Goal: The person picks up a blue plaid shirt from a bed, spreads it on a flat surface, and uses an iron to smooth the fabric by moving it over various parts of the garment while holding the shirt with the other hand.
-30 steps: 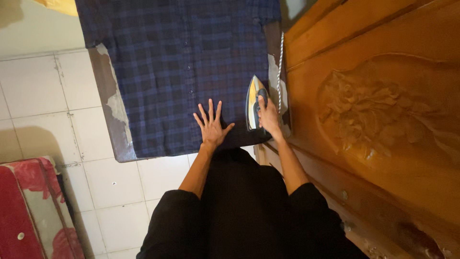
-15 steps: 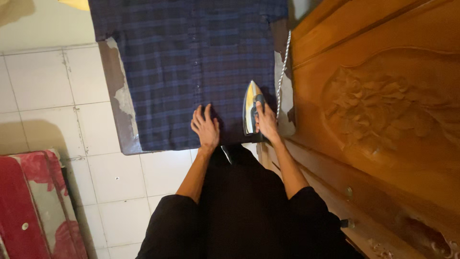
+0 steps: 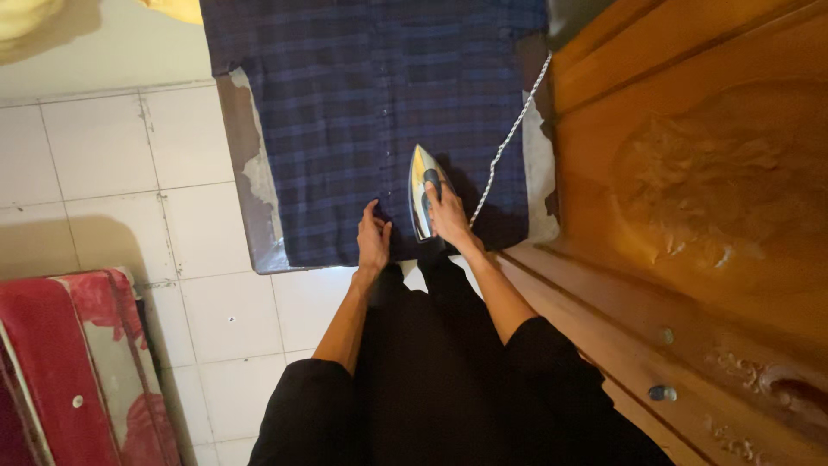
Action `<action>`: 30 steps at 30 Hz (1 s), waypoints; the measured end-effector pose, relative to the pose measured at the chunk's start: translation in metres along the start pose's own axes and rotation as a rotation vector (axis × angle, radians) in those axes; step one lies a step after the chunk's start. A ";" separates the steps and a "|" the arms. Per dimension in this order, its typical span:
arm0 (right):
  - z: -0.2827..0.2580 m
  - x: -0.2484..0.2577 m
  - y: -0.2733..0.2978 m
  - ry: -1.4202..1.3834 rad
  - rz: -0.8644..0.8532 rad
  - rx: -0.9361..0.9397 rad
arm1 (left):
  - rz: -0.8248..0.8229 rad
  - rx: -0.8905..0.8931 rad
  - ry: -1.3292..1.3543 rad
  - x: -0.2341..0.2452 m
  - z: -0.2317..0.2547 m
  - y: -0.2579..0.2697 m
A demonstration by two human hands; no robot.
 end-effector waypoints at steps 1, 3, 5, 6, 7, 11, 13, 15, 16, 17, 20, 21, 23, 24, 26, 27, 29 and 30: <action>0.002 -0.006 0.000 0.016 0.005 -0.011 | -0.020 0.001 0.017 0.004 0.003 0.001; 0.006 -0.016 0.001 0.046 0.020 -0.032 | -0.088 0.033 0.017 0.013 0.015 -0.001; 0.010 -0.022 0.008 0.094 0.019 -0.006 | -0.180 0.105 -0.017 0.021 0.025 -0.002; 0.011 -0.024 0.010 0.117 0.024 0.011 | -0.208 0.083 -0.047 0.025 0.031 -0.001; 0.012 -0.024 0.012 0.204 0.039 0.038 | -0.235 0.061 -0.078 0.028 0.035 0.000; 0.019 -0.020 0.023 0.459 0.161 0.391 | -0.250 -0.047 -0.076 0.034 0.046 0.010; 0.022 -0.015 0.024 0.482 0.189 0.407 | -0.225 -0.131 -0.166 0.033 0.050 0.012; 0.030 -0.006 0.021 0.439 0.149 0.131 | -0.229 -0.145 -0.248 0.031 0.050 0.013; 0.031 -0.001 0.019 0.487 0.162 0.114 | -0.241 -0.118 -0.286 0.029 0.050 0.013; 0.033 0.005 0.017 0.534 0.175 0.097 | -0.253 -0.091 -0.323 0.028 0.051 0.013; 0.035 0.026 0.022 0.487 0.209 0.119 | -0.227 -0.169 -0.434 0.019 0.059 0.012; 0.034 0.034 0.024 0.440 0.220 0.139 | -0.218 -0.153 -0.384 0.017 0.060 0.010; 0.034 0.053 0.026 0.498 0.259 0.100 | -0.206 -0.116 -0.282 0.009 0.062 0.012; 0.032 0.064 0.025 0.529 0.286 0.085 | -0.194 -0.095 -0.298 0.005 0.064 0.011; 0.031 0.082 0.028 0.460 0.291 0.003 | -0.172 -0.046 -0.330 -0.001 0.066 0.014; 0.031 0.090 0.032 0.426 0.291 -0.040 | -0.157 -0.035 -0.343 -0.004 0.067 0.014; 0.027 0.102 0.040 0.412 0.313 0.001 | -0.125 -0.005 -0.370 -0.008 0.071 0.015; 0.022 0.106 0.040 0.403 0.325 0.028 | -0.126 0.009 -0.376 -0.009 0.074 0.014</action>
Point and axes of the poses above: each hand's wrist, its own y-axis away from the middle knuckle, its own x-axis out of the back of the hand, z = x × y, the point moved 2 cm from there along -y, towards the middle knuckle, and after that the axes turned 8 degrees about -z, right-handed, at the moved point
